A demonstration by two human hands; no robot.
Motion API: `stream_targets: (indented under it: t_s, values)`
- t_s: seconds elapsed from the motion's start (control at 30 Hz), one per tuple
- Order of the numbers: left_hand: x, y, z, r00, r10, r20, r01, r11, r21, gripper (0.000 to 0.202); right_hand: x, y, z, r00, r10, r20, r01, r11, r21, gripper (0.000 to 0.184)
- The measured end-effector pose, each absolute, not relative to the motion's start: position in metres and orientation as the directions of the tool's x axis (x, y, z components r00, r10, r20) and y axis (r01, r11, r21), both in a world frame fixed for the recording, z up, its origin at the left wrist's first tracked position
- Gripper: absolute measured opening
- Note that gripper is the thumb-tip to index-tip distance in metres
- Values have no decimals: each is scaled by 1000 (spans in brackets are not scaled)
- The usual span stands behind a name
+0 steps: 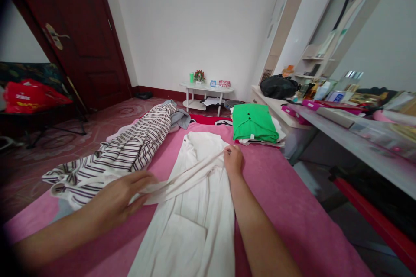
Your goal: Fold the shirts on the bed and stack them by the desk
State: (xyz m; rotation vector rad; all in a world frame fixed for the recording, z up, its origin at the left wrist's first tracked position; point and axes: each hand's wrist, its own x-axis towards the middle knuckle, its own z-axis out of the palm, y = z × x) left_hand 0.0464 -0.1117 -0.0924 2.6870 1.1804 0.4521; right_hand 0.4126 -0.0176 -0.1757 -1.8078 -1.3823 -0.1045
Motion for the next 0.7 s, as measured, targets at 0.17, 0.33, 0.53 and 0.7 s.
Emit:
stream_targets:
  t_s: [0.17, 0.33, 0.53, 0.7]
  values:
    - [53, -80, -98, 667, 745, 5, 722, -648, 243, 34, 412, -18, -175, 397, 769, 500, 826, -61, -561, 19]
    - [42, -74, -95, 674, 738, -30, 732, -662, 162, 23, 413, -17, -175, 408, 783, 469, 834, -111, -541, 19]
    - [21, -65, -60, 541, 832, 119, 756, -544, 364, 31, 407, -22, -172, 396, 817, 420, 864, -176, -472, 19]
    - [3, -56, -36, 538, 840, -66, 723, -420, 549, 32, 402, -13, -154, 402, 849, 342, 880, -256, -400, 18]
